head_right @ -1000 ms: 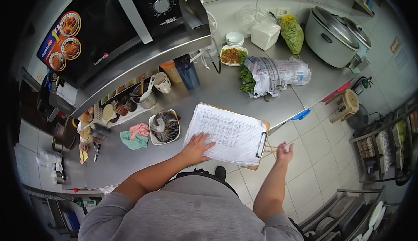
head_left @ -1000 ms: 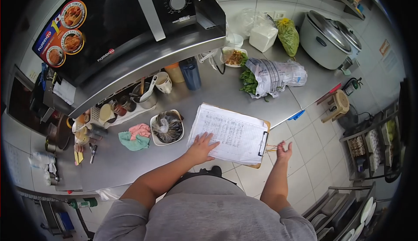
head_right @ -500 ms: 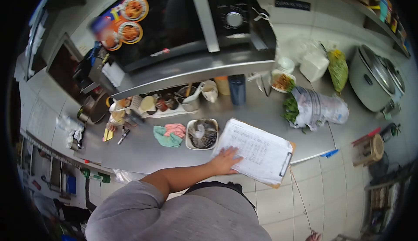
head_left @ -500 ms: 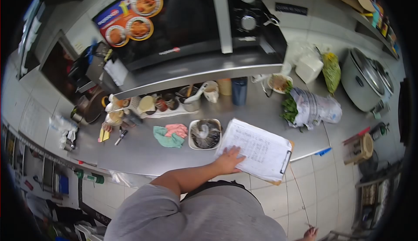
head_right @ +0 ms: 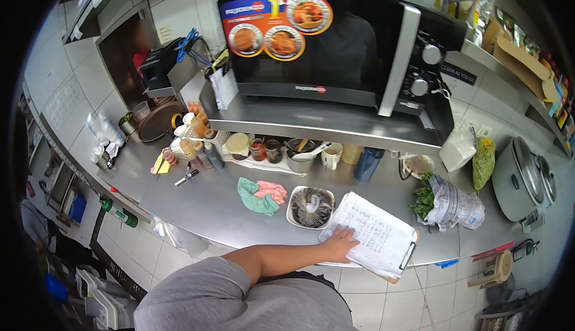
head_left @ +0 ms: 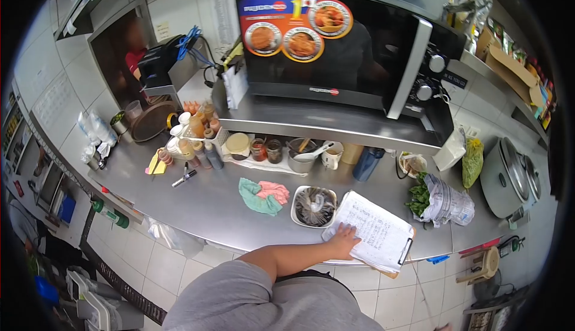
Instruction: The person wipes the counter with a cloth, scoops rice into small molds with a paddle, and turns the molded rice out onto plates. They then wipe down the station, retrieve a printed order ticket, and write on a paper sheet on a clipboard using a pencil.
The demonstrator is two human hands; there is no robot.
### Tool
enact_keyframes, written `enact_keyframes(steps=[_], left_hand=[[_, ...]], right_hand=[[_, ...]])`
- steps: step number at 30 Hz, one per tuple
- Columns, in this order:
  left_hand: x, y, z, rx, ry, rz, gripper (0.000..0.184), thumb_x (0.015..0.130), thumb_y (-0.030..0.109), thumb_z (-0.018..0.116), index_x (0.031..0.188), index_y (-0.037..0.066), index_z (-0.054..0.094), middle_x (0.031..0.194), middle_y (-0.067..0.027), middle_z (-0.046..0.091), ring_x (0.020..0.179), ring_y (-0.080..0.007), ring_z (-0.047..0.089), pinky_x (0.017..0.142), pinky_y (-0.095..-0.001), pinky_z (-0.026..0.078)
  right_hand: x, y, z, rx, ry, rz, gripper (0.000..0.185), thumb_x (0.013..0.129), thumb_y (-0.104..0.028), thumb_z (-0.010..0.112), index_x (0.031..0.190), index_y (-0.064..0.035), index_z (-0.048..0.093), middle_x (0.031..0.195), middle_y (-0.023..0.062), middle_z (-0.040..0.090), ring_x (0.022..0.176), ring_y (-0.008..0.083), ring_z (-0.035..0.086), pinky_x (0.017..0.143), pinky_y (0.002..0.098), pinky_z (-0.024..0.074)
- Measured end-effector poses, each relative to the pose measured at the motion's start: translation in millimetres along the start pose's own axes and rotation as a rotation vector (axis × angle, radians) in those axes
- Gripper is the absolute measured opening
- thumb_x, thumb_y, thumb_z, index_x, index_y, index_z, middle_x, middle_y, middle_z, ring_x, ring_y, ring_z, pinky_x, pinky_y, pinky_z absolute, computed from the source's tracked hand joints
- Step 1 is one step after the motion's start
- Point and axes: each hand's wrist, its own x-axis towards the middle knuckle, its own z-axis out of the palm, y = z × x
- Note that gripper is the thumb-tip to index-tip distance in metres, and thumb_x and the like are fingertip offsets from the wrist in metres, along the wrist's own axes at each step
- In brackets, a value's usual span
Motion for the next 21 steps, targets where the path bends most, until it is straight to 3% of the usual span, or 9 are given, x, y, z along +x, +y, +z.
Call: enact_keyframes(steps=[1,2,5,7,10,12,15,18,21], left_hand=[[-6.0,1.2,-1.3,-0.081,0.05,0.001,0.069,0.081,0.037,0.07,0.139,0.009,0.045,0.148,-0.0288,0.028,0.138,-0.0467,0.024,0.109,-0.0657,0.018],[-15.3,0.4,-6.0,-0.08,0.061,-0.007,0.069,0.081,0.037,0.07,0.139,0.009,0.045,0.148,-0.0288,0.028,0.138,-0.0467,0.024,0.109,-0.0657,0.018],[-55.1,-3.6,-34.2,-0.355,0.176,0.226,0.06,0.085,0.035,0.068,0.135,0.009,0.049,0.145,-0.0241,0.036,0.136,-0.0396,0.032,0.11,-0.0552,0.027],[-102.8,-18.8,-71.2,-0.752,0.115,0.39,0.044,0.088,0.027,0.067,0.126,0.007,0.057,0.132,-0.0174,0.053,0.125,-0.0334,0.048,0.106,-0.0419,0.036],[-195.7,-70.3,-144.9,-0.835,0.27,0.194,0.026,0.089,0.02,0.067,0.111,0.006,0.065,0.109,-0.0111,0.066,0.105,-0.0266,0.061,0.094,-0.0346,0.047],[-242.1,-147.7,-175.7,-0.443,1.073,0.274,0.013,0.087,0.014,0.069,0.099,0.01,0.07,0.091,-0.0052,0.07,0.083,-0.017,0.066,0.071,-0.0314,0.053],[-332.7,-268.4,-269.0,-0.49,1.356,-0.485,0.028,0.082,0.014,0.068,0.109,0.007,0.061,0.091,-0.0096,0.065,0.083,-0.0228,0.064,0.073,-0.0365,0.051],[-411.0,-417.5,-324.8,0.194,1.555,-0.668,0.051,0.077,0.0,0.058,0.127,0.007,0.05,0.111,-0.0199,0.052,0.089,-0.0375,0.06,0.081,-0.0443,0.049],[-444.4,-443.4,-370.1,0.149,1.407,-0.783,0.054,0.077,-0.004,0.053,0.129,0.011,0.049,0.112,-0.0214,0.054,0.094,-0.0391,0.06,0.084,-0.0459,0.049]], right_hand=[[-68.1,-92.2,26.0,0.018,0.06,-0.161,0.062,0.083,-0.032,0.066,0.13,0.0057,0.05,0.098,0.0146,0.069,0.078,0.0296,0.065,0.074,0.0416,0.0506],[-19.7,-62.9,68.1,-0.247,-0.036,-0.291,0.029,0.094,-0.022,0.057,0.113,-0.0001,0.061,0.097,0.0089,0.066,0.087,0.0215,0.06,0.077,0.0328,0.049],[-111.8,-121.4,149.2,0.022,-0.415,-0.703,0.03,0.09,-0.005,0.057,0.119,-0.0049,0.059,0.092,0.0068,0.06,0.083,0.0183,0.054,0.077,0.0322,0.0453],[-208.1,-158.8,179.7,-0.237,-0.683,-0.673,0.028,0.084,-0.002,0.064,0.112,-0.0026,0.061,0.081,0.0055,0.055,0.073,0.0155,0.05,0.067,0.0282,0.043],[-296.6,-137.7,227.6,-0.312,-0.936,-0.9,0.028,0.071,-0.004,0.067,0.099,-0.0039,0.065,0.076,0.0108,0.058,0.067,0.0257,0.056,0.064,0.0377,0.0461],[-319.0,-112.3,252.9,-0.412,-1.011,-0.913,0.031,0.069,-0.008,0.068,0.1,-0.0058,0.068,0.084,0.0132,0.064,0.073,0.0282,0.061,0.066,0.0394,0.0486],[-332.8,-111.8,271.5,-0.626,-1.063,-0.912,0.034,0.068,-0.01,0.069,0.102,-0.0081,0.071,0.092,0.0147,0.067,0.088,0.0303,0.064,0.078,0.0397,0.0497],[-346.2,-127.8,261.1,-0.588,-1.001,-0.967,0.058,0.068,-0.006,0.069,0.126,-0.0112,0.06,0.115,0.0199,0.061,0.11,0.0356,0.056,0.101,0.0418,0.0401],[-345.1,-134.7,256.2,-0.403,-0.911,-0.875,0.069,0.067,0.004,0.067,0.134,-0.0016,0.051,0.12,0.0226,0.057,0.112,0.0385,0.054,0.1,0.0428,0.0417]])
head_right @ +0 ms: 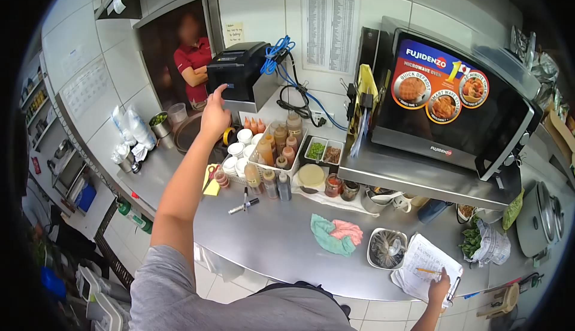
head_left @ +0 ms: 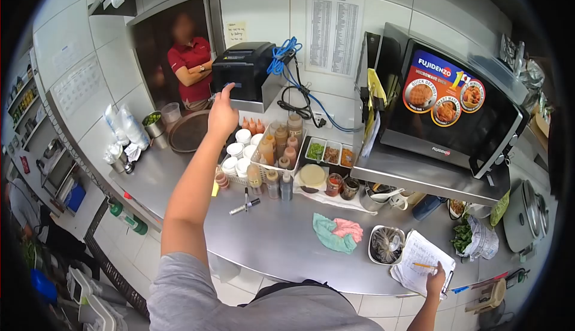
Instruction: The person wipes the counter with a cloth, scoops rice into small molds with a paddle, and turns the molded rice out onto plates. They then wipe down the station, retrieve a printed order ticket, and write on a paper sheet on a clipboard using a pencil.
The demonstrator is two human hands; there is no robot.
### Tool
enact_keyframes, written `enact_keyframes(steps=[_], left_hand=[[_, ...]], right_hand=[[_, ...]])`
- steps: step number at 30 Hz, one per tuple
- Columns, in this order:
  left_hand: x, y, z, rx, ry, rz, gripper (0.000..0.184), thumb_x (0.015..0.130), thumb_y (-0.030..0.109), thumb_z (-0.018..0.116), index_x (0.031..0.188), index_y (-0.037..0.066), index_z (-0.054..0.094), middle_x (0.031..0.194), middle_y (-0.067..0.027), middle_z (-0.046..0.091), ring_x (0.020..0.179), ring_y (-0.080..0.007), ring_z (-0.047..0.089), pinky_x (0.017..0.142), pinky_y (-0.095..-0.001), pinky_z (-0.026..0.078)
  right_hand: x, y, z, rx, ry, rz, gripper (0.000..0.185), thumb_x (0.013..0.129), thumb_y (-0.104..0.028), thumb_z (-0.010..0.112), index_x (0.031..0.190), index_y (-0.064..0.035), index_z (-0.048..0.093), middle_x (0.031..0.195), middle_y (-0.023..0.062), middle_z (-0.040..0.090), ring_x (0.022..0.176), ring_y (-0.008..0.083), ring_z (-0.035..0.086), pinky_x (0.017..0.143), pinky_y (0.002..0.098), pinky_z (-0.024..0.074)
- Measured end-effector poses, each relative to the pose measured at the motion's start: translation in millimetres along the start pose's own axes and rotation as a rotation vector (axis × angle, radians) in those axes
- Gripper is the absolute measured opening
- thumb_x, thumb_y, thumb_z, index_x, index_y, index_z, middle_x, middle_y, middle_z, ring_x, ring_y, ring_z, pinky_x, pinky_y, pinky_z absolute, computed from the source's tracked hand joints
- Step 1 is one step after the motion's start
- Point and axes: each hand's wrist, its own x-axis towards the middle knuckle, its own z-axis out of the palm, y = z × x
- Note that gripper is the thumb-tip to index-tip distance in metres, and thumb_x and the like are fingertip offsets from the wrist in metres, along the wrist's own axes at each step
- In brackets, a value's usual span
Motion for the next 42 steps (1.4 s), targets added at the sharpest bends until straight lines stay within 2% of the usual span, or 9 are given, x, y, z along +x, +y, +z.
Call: enact_keyframes(steps=[5,14,27,32,33,34,38,40,42], left_hand=[[31.8,-11.6,0.2,0.114,-0.327,-0.044,0.051,0.082,-0.001,0.049,0.13,0.017,0.049,0.093,-0.0263,0.065,0.091,-0.0408,0.063,0.079,-0.0494,0.048],[26.1,-28.1,8.9,0.177,-0.266,0.173,0.062,0.079,-0.005,0.051,0.137,0.016,0.041,0.075,-0.0263,0.062,0.074,-0.0425,0.062,0.067,-0.0507,0.048],[19.7,-36.1,20.6,0.034,-0.255,0.076,0.078,0.069,-0.007,0.057,0.139,0.02,0.037,0.065,-0.0228,0.06,0.067,-0.0424,0.061,0.063,-0.0512,0.047],[19.8,-30.7,14.5,0.05,-0.288,0.043,0.076,0.07,-0.006,0.056,0.139,0.02,0.036,0.069,-0.0265,0.061,0.072,-0.0445,0.062,0.066,-0.052,0.048],[22.0,-29.1,11.0,0.067,-0.304,0.065,0.077,0.07,-0.006,0.056,0.139,0.021,0.034,0.07,-0.027,0.061,0.074,-0.0449,0.062,0.067,-0.0518,0.048],[26.0,-27.3,8.7,0.103,-0.292,0.041,0.063,0.071,-0.004,0.056,0.129,0.019,0.047,0.073,-0.0262,0.063,0.077,-0.0436,0.063,0.069,-0.051,0.049],[73.8,2.8,-27.5,0.113,-0.066,0.184,0.023,0.076,0.002,0.054,0.094,0.011,0.063,0.076,-0.0208,0.065,0.077,-0.0401,0.064,0.071,-0.0479,0.05],[118.2,2.0,-26.4,-0.256,0.035,0.103,0.04,0.077,0.005,0.055,0.116,0.012,0.058,0.09,-0.0181,0.067,0.085,-0.0352,0.065,0.076,-0.0411,0.052],[169.0,-11.5,0.5,-0.481,-0.037,-0.137,0.082,0.067,0.008,0.061,0.144,0.004,0.033,0.131,-0.0255,0.052,0.12,-0.0376,0.052,0.103,-0.0383,0.039]], right_hand=[[-32.6,-3.5,-0.8,0.145,0.24,0.109,0.067,0.071,0.007,0.063,0.136,0.0014,0.047,0.117,0.0218,0.059,0.11,0.0343,0.056,0.097,0.0414,0.0435],[-90.7,16.8,10.6,0.138,0.383,0.318,0.067,0.074,0.007,0.061,0.138,-0.0031,0.045,0.107,0.016,0.059,0.087,0.026,0.057,0.08,0.0363,0.0468],[-130.5,21.5,74.2,0.219,0.262,0.533,0.068,0.066,0.004,0.06,0.134,0.0017,0.049,0.088,0.0094,0.055,0.076,0.0215,0.054,0.071,0.0345,0.0465],[-159.3,27.0,91.3,0.193,0.296,0.473,0.055,0.071,0.004,0.059,0.125,0.0033,0.054,0.082,0.0119,0.057,0.069,0.0239,0.058,0.064,0.0367,0.0487],[-168.8,18.8,83.5,0.142,0.178,0.497,0.059,0.073,-0.01,0.064,0.129,0.0045,0.051,0.085,0.014,0.063,0.074,0.0273,0.061,0.07,0.0391,0.0498],[-180.7,-1.0,69.1,0.091,0.059,0.521,0.068,0.075,-0.024,0.069,0.132,0.0057,0.048,0.087,0.0161,0.07,0.079,0.0308,0.065,0.076,0.0416,0.0508],[-203.6,-13.6,61.5,0.128,0.118,0.601,0.071,0.07,-0.021,0.07,0.132,0.0053,0.048,0.084,0.0171,0.069,0.08,0.0335,0.064,0.075,0.0428,0.0505],[-214.7,-14.3,63.7,0.183,0.152,0.658,0.07,0.071,-0.022,0.069,0.132,0.0049,0.049,0.086,0.0181,0.07,0.082,0.0337,0.065,0.075,0.0428,0.0504],[-225.0,-3.9,66.6,0.129,0.168,0.657,0.063,0.074,-0.023,0.068,0.129,0.0028,0.052,0.08,0.0176,0.068,0.074,0.0308,0.064,0.067,0.0421,0.0503]])
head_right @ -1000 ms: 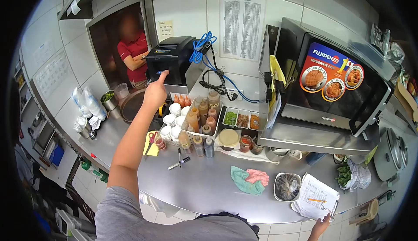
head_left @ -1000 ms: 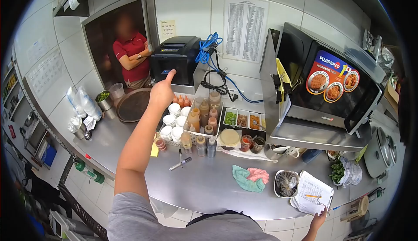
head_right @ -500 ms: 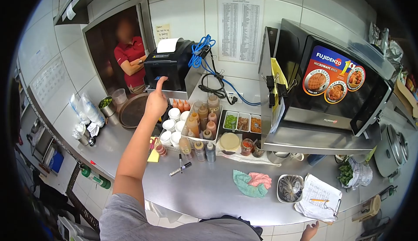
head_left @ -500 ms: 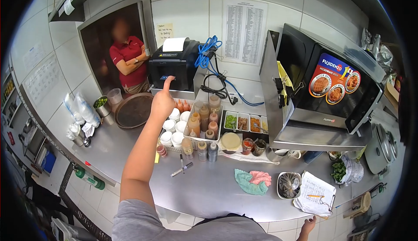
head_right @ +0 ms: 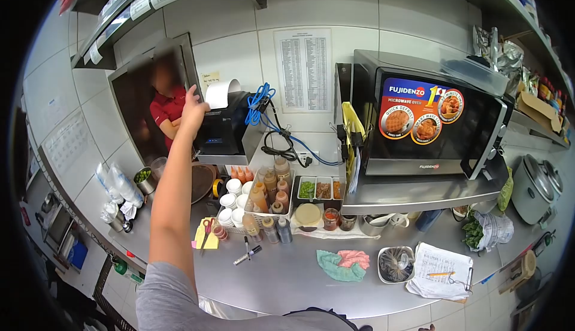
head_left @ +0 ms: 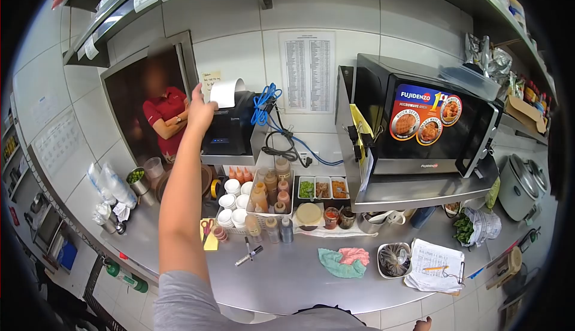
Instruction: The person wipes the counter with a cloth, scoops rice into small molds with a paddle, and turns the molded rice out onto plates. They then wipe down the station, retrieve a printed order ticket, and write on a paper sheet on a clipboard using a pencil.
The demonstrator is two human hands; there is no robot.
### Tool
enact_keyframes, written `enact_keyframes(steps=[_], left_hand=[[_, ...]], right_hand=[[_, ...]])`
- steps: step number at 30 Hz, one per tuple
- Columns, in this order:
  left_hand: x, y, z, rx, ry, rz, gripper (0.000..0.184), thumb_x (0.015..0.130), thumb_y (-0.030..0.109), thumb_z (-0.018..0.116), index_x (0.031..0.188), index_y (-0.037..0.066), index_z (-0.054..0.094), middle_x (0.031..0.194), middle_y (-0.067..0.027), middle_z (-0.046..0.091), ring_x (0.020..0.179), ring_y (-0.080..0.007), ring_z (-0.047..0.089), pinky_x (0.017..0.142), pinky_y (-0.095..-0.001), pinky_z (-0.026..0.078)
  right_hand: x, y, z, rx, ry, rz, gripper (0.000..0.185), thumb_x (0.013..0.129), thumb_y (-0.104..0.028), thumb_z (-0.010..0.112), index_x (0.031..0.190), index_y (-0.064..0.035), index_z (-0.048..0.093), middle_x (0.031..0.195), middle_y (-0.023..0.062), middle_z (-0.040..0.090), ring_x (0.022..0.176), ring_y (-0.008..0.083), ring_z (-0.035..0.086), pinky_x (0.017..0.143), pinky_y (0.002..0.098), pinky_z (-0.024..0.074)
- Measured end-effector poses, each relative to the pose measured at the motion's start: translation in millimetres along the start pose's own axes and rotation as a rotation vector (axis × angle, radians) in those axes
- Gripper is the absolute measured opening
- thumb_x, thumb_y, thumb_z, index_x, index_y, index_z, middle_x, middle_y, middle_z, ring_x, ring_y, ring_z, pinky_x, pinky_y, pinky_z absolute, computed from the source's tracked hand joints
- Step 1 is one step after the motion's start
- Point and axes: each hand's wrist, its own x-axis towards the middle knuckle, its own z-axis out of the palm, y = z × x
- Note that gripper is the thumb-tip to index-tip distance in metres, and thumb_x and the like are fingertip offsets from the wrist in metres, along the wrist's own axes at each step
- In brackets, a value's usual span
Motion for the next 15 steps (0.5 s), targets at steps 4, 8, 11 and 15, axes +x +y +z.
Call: enact_keyframes(steps=[4,8,11,15], left_hand=[[53.4,-5.0,-5.0,-0.332,-0.214,-0.239,0.086,0.063,0.002,0.057,0.146,0.002,0.031,0.133,-0.0217,0.047,0.118,-0.0341,0.049,0.1,-0.032,0.037],[28.8,52.3,-58.8,-0.531,-0.195,-0.039,0.081,0.063,-0.01,0.049,0.142,0.001,0.038,0.099,-0.0106,0.058,0.085,-0.0195,0.057,0.07,-0.0274,0.046],[7.9,65.3,-84.0,-0.455,-0.341,0.115,0.071,0.06,-0.012,0.051,0.129,0.0,0.052,0.088,-0.0058,0.06,0.075,-0.0148,0.058,0.065,-0.0238,0.045],[1.2,24.4,-99.6,0.122,-0.42,0.072,0.03,0.059,-0.011,0.052,0.083,-0.002,0.067,0.089,-0.0078,0.062,0.08,-0.0199,0.06,0.073,-0.0276,0.048]], right_hand=[[20.6,68.9,20.3,0.176,-0.019,0.139,0.05,0.08,-0.022,0.065,0.124,-0.0016,0.056,0.069,0.0145,0.063,0.061,0.0255,0.06,0.052,0.0407,0.0473],[-0.8,78.0,-4.0,0.448,-0.248,0.584,0.039,0.087,-0.014,0.057,0.124,-0.0073,0.052,0.066,0.0098,0.058,0.052,0.0205,0.055,0.039,0.0372,0.0399],[-24.7,85.6,-19.6,0.226,-0.359,0.565,0.04,0.086,-0.011,0.056,0.125,-0.0074,0.051,0.077,0.0123,0.062,0.055,0.0227,0.058,0.042,0.0371,0.0438],[-34.2,90.7,-24.1,0.129,-0.497,0.616,0.027,0.088,-0.014,0.057,0.114,-0.007,0.059,0.093,0.0135,0.063,0.07,0.0266,0.063,0.053,0.0402,0.0496]])
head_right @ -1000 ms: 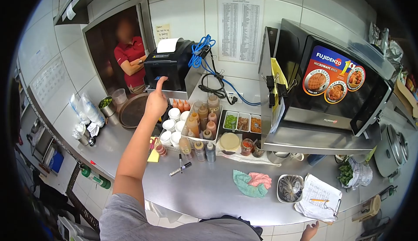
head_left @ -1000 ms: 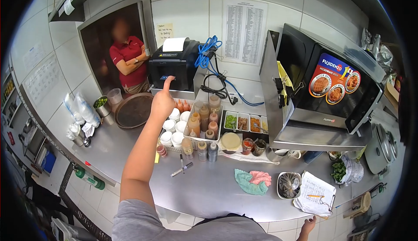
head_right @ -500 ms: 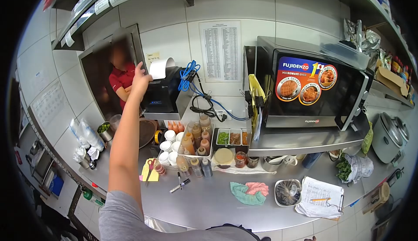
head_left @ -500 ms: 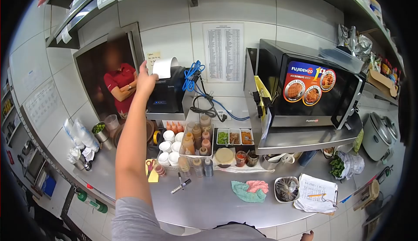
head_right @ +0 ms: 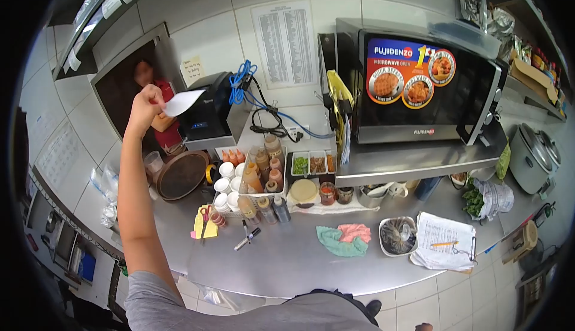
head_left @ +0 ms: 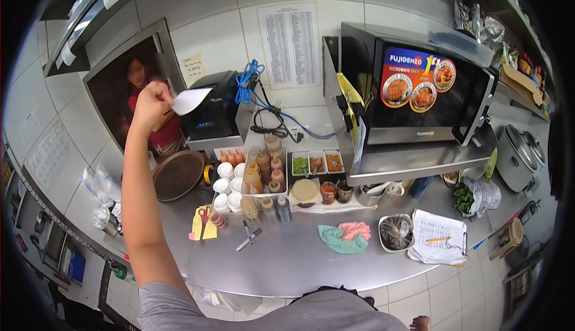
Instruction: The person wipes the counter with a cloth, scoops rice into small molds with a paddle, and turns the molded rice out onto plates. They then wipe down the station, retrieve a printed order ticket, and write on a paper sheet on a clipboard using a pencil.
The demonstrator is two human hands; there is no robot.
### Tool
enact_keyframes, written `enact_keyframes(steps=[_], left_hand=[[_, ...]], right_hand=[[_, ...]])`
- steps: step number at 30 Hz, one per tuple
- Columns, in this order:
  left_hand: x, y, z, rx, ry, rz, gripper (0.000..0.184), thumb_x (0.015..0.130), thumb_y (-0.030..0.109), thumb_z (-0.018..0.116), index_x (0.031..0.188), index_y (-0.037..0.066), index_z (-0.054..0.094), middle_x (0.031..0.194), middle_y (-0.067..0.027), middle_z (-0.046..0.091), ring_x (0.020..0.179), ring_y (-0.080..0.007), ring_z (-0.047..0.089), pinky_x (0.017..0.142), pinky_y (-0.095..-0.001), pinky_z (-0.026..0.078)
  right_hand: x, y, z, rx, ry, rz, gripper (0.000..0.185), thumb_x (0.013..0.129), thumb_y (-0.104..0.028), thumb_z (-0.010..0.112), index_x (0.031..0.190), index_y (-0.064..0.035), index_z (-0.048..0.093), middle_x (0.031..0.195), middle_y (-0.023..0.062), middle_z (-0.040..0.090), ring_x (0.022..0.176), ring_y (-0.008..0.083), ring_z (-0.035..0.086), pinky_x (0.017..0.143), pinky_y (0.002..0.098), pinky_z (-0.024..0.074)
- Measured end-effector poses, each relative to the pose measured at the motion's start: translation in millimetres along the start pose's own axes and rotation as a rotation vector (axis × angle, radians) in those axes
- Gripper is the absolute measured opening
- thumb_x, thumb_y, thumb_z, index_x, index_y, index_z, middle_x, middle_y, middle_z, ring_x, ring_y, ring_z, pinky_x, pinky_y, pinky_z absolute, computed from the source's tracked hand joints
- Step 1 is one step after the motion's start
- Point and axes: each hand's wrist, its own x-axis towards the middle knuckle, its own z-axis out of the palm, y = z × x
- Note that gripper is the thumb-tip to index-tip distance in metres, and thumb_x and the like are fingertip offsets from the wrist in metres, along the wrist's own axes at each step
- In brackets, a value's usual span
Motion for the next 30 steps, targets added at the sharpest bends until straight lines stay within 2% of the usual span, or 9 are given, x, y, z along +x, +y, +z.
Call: enact_keyframes(steps=[3,4,6,10,16,19,22,26,30], left_hand=[[-48.0,-10.0,14.3,0.446,0.267,0.345,0.031,0.058,-0.007,0.055,0.087,-0.002,0.066,0.092,-0.0121,0.063,0.091,-0.0279,0.06,0.079,-0.0327,0.049],[-57.3,-33.5,14.5,0.508,0.288,0.347,0.032,0.059,-0.006,0.056,0.089,-0.002,0.067,0.094,-0.0136,0.063,0.094,-0.0305,0.059,0.08,-0.0345,0.049],[-81.7,-115.4,10.3,0.597,0.255,0.355,0.032,0.062,-0.003,0.054,0.091,-0.003,0.067,0.097,-0.0181,0.064,0.095,-0.0361,0.06,0.086,-0.0406,0.048],[-229.0,-200.6,82.2,1.028,-0.281,0.069,0.015,0.086,0.013,0.053,0.082,0.001,0.058,0.077,-0.0213,0.06,0.078,-0.0398,0.061,0.074,-0.0485,0.048],[-349.8,57.1,324.0,-0.39,-1.149,-0.3,0.015,0.071,-0.004,0.065,0.085,0.002,0.07,0.091,-0.0079,0.071,0.088,-0.0154,0.065,0.076,-0.031,0.052],[-358.2,150.1,418.7,-0.654,-1.003,-0.089,0.027,0.078,-0.005,0.063,0.103,0.003,0.067,0.097,-0.007,0.071,0.089,-0.0135,0.065,0.078,-0.0291,0.05],[-349.6,206.8,491.1,-0.886,-0.912,-0.25,0.038,0.082,-0.006,0.063,0.118,0.004,0.059,0.099,-0.0095,0.07,0.089,-0.0136,0.065,0.078,-0.027,0.05],[-361.5,255.6,556.7,-1.068,-0.808,-0.474,0.063,0.084,-0.011,0.059,0.141,0.007,0.039,0.099,-0.0129,0.07,0.089,-0.0141,0.066,0.078,-0.024,0.05],[-411.7,286.4,630.7,-0.802,-0.989,-0.192,0.043,0.084,-0.012,0.06,0.126,0.0,0.057,0.112,-0.0101,0.06,0.095,-0.0154,0.064,0.081,-0.0259,0.052]], right_hand=[[108.5,39.2,8.9,-0.476,-0.071,-0.359,0.018,0.088,0.001,0.05,0.102,0.0003,0.061,0.077,0.0176,0.064,0.06,0.0303,0.065,0.045,0.0457,0.0508],[141.7,53.7,12.0,-0.613,-0.009,-0.416,0.036,0.086,-0.04,0.058,0.096,-0.0074,0.072,0.101,0.0122,0.071,0.099,0.0261,0.065,0.086,0.0369,0.0505],[108.4,26.9,12.8,-0.909,0.105,-0.709,0.04,0.084,-0.043,0.06,0.098,-0.0072,0.071,0.096,0.0112,0.071,0.094,0.029,0.066,0.085,0.0402,0.0498],[43.8,-68.1,11.3,-0.437,-0.214,-0.13,0.023,0.084,-0.025,0.071,0.092,-0.0035,0.068,0.073,0.0098,0.068,0.064,0.02,0.067,0.05,0.036,0.0531],[-176.1,-264.2,5.1,-0.536,-0.671,-0.754,0.059,0.075,-0.029,0.079,0.126,-0.0074,0.06,0.122,0.011,0.062,0.112,0.0215,0.058,0.095,0.0353,0.0463],[-218.8,-304.2,27.4,-0.299,-1.066,-1.043,0.091,0.075,-0.027,0.082,0.149,-0.015,0.03,0.146,0.0113,0.041,0.136,0.0259,0.037,0.113,0.0415,0.0282],[-206.7,-303.3,32.9,-0.057,-1.15,-0.85,0.069,0.081,-0.018,0.076,0.14,-0.0066,0.044,0.127,0.01,0.059,0.116,0.0218,0.056,0.102,0.0357,0.0416],[-85.8,-298.3,0.6,0.173,-0.993,-0.669,0.033,0.085,-0.011,0.069,0.117,-0.0031,0.061,0.102,0.0058,0.066,0.088,0.0169,0.062,0.083,0.0283,0.0496],[8.9,-329.4,-15.0,-0.474,-0.015,-1.387,0.036,0.08,-0.006,0.063,0.115,-0.0078,0.062,0.103,0.0111,0.063,0.097,0.0299,0.06,0.084,0.04,0.0475]])
